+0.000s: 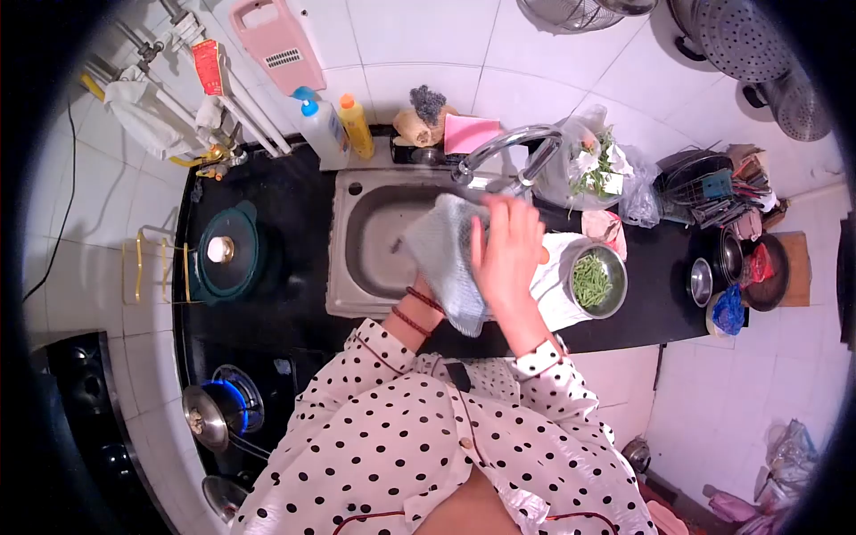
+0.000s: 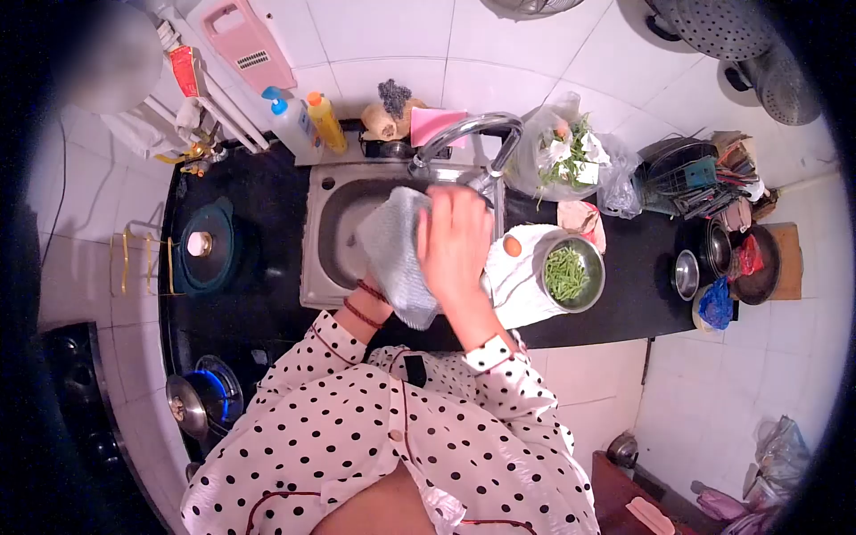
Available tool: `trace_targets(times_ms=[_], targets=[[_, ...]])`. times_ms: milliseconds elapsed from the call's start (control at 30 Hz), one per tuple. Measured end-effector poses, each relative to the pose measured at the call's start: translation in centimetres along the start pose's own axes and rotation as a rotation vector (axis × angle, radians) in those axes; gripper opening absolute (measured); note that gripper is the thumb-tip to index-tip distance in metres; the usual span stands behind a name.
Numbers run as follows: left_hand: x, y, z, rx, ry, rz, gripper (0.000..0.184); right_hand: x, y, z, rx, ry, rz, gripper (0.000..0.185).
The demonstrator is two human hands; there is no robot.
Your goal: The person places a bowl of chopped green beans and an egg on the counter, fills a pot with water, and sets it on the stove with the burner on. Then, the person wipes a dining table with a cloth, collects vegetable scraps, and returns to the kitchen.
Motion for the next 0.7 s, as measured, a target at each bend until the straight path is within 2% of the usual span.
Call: trace_targets(times_ms=[33, 67, 100, 133, 200, 367, 400, 467, 500, 533, 567, 600, 633, 667, 700], targets=[[-0.7, 0.2, 2.6, -0.149, -0.639, 0.17, 0.048, -0.1, -0.7, 0.3, 0.052, 0.175, 0.047, 0.027], [-1.1, 0.4, 4.5, -0.06, -0.681, 0.148, 0.046, -2.4, 0.6, 1.3, 0.046, 0.175, -0.125, 0.022], [-1.4, 0.7, 6.2, 0.029, -0.722, 0.127, 0.045, -2.3, 0.3, 0.5, 0.183, 0.033, -0.108, 0.024], [-0.7, 0.5, 7.3, 0.094, -0.843, 0.018, 0.045, -2.9, 0.4, 0.1, 0.216, 0.106, -0.108, 0.025], [-0.6, -0.5, 1.9, 0.07, -0.138, -0.032, 0.039, -3.4, 0.7, -0.3, 0.261, 0.152, -0.111, 0.03], [-0.3, 0.4, -0.3, 0.197, 0.686, -0.124, 0.041, -0.3, 1.0, -1.5, 0.235, -0.117, -0.112, 0.04], [0.0, 0.7, -0.2, 0.225, 0.843, -0.14, 0.041, 1.2, 0.9, -2.2, 0.146, -0.278, -0.132, 0.043], [1.2, 1.4, 1.8, 0.329, 1.091, -0.16, 0.042, 0.9, 1.2, -3.2, -0.475, -1.329, 0.181, 0.042], [0.9, 1.1, 1.9, 0.28, 1.216, -0.255, 0.04, 0.4, 1.4, -3.7, -0.809, -1.835, 0.357, 0.042], [0.4, 0.6, 2.1, 0.229, 1.339, -0.351, 0.039, -0.7, 1.6, -3.2, -1.039, -1.991, 0.36, 0.045], [0.1, -0.1, 2.4, 0.175, 1.459, -0.45, 0.038, -1.7, 2.8, -2.8, -1.146, -1.961, 0.35, 0.046], [-0.1, -0.7, 3.4, 0.435, 1.328, -0.364, 0.041, -2.9, 4.2, -2.4, -1.253, -1.927, 0.338, 0.047], [-0.1, -0.5, 4.0, 0.481, 1.271, -0.299, 0.038, -3.0, 4.5, -2.5, -1.359, -1.889, 0.326, 0.048], [0.0, -0.3, 4.5, 0.526, 1.214, -0.235, 0.035, -3.0, 4.5, -3.1, -1.373, -1.756, 0.368, 0.048], [0.0, -0.2, 4.6, 0.57, 1.155, -0.17, 0.032, -3.2, 4.3, -3.1, -1.193, -1.612, 0.251, 0.047]])
Point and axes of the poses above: each hand's wrist, its own y-axis away from the middle knuckle, its own x-axis out of the back of the hand, z = x × y, the point moved 2 cm from there along -y, towards the middle knuckle, and after that the axes turned 14 degrees about x, right-handed, at the moved point
